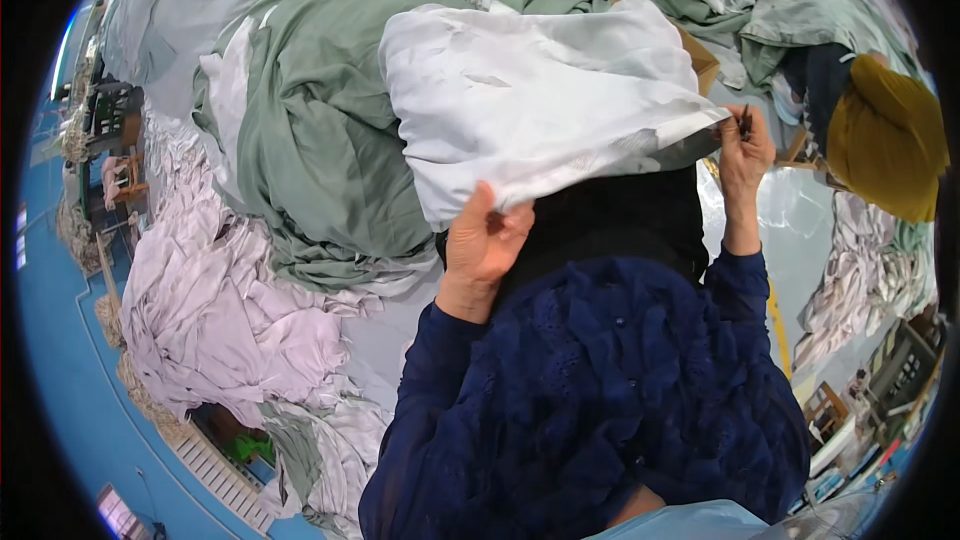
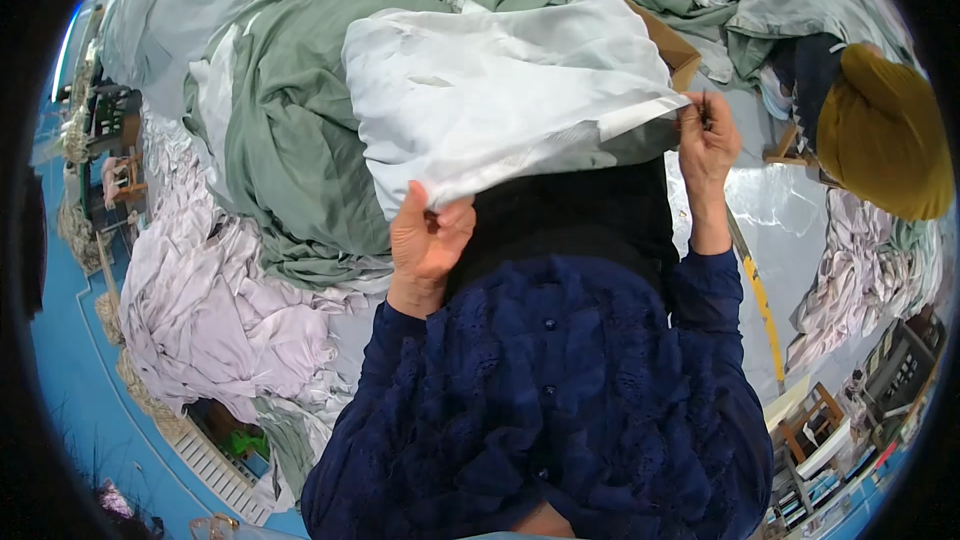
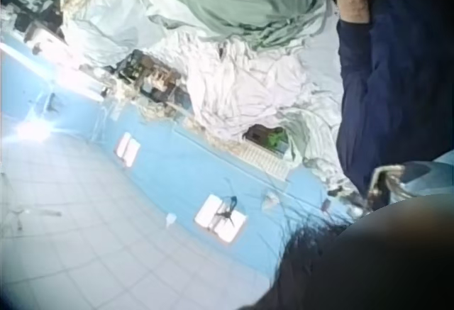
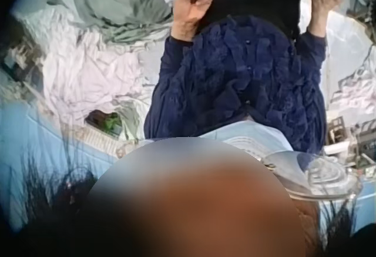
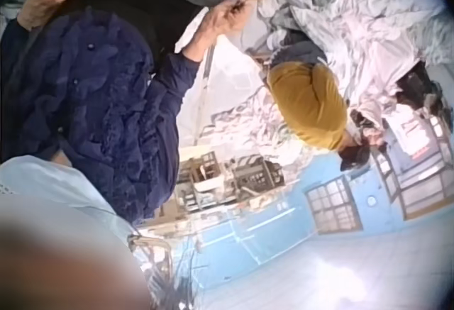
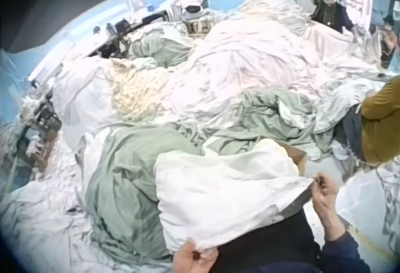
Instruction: Trim loose threads from fabric pieces using hand snips in a textile factory setting.
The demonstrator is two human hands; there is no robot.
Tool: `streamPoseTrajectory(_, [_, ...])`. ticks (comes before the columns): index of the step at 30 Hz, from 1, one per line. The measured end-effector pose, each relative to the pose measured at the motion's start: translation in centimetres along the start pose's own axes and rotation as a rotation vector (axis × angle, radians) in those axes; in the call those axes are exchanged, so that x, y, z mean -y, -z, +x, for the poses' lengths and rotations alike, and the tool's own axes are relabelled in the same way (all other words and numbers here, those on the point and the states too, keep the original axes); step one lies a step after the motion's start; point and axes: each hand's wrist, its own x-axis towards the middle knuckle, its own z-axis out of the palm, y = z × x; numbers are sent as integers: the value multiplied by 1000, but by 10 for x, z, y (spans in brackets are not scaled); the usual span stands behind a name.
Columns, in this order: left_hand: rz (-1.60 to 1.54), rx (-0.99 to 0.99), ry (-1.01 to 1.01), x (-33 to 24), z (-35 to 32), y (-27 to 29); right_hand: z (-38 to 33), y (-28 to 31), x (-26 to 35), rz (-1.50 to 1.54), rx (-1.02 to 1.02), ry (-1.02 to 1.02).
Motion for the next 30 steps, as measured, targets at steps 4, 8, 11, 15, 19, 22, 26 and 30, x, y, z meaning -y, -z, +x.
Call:
streamPoseTrajectory(4, [-45,54,-338,-32,-14,23,14,19,-18,230,-194,-42])
streamPoseTrajectory(8, [685,-212,-613,-30,-30,21,37,32,-7,69,-181,-7])
streamPoseTrajectory(11, [1579,-319,-594,-4,-39,7,59,27,-2,88,-162,-1])
streamPoseTrajectory(15, [2149,-280,-1116,-7,3,-2,94,41,31,244,-255,-14])
streamPoseTrajectory(19, [2279,-458,-1193,-18,26,-11,123,56,89,304,-278,324])
streamPoseTrajectory(22, [2241,-411,-1137,-22,34,-21,127,74,120,199,-306,256])
streamPoseTrajectory(26, [2175,-468,-1296,-15,43,-29,135,81,135,16,-408,263])
streamPoseTrajectory(30, [2058,-499,-1425,-28,40,-16,141,101,139,-38,-444,339])
